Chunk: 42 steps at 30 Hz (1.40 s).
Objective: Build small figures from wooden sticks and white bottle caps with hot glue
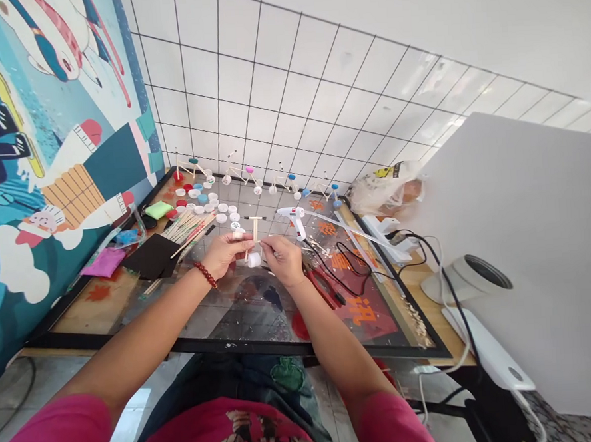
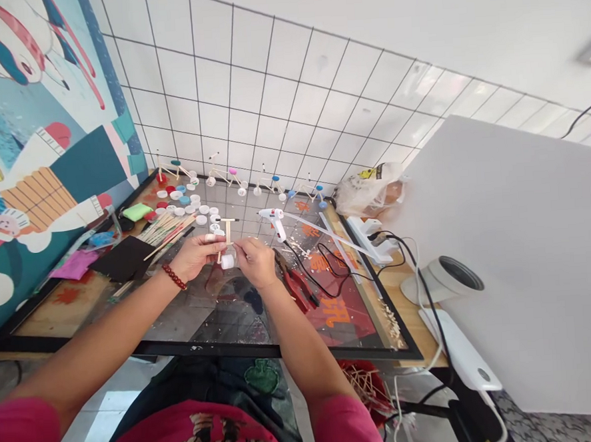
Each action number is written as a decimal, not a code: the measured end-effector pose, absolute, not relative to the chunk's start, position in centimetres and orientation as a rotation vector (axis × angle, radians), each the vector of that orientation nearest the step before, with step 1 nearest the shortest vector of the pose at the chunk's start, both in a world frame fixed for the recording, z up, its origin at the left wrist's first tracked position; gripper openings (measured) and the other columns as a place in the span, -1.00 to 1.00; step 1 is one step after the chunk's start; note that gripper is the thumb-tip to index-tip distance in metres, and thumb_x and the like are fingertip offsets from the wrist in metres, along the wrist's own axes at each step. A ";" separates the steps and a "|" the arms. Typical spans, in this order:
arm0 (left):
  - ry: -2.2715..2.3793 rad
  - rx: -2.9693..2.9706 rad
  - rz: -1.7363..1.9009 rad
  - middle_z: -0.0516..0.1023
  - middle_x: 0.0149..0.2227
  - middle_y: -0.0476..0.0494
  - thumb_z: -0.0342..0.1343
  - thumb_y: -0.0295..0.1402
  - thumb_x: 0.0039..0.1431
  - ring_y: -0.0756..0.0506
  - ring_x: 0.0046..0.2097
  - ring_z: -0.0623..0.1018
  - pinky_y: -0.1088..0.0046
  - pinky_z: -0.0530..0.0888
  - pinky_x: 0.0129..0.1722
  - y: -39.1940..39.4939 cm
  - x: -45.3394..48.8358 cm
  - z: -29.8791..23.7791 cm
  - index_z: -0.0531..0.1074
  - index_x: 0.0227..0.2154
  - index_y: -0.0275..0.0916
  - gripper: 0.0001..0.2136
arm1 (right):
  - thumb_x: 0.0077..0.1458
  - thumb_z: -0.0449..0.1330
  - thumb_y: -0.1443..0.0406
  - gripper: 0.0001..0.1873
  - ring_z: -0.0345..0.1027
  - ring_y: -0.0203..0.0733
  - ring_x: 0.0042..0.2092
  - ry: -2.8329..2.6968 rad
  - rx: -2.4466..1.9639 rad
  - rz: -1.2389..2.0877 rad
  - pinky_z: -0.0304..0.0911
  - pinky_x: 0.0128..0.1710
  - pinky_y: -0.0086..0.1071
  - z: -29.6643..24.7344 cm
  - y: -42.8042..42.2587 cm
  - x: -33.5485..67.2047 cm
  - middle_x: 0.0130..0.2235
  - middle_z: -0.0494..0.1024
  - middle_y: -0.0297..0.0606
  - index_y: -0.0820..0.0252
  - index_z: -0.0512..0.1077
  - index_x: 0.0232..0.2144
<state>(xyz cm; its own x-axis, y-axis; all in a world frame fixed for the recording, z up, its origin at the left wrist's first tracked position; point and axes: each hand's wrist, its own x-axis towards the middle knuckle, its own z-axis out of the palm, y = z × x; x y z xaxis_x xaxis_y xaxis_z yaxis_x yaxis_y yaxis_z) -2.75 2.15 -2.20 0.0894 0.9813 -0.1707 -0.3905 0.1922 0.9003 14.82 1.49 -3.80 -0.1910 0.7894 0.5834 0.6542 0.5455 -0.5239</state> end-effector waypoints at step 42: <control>0.940 1.180 1.347 0.66 -0.37 -0.14 0.45 -0.19 -0.25 -0.16 -0.24 0.59 0.31 0.47 -0.13 3.0 -3.9 -2.6 0.65 -0.44 -0.23 -0.71 | -0.30 0.44 0.00 -0.60 0.46 -0.20 -0.49 -1.473 -1.181 1.254 0.43 -0.42 -0.32 -4.9 2.7 13.8 -0.54 0.58 -0.31 0.19 0.58 -0.49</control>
<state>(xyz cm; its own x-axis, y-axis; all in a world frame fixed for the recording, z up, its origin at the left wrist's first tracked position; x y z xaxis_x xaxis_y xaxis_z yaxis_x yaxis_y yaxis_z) -3.85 2.97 -2.56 0.0523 0.9887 0.1405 -0.2095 -0.1267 0.9696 13.77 2.72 -4.86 -0.1953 0.9804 0.0256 0.1309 0.0519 -0.9900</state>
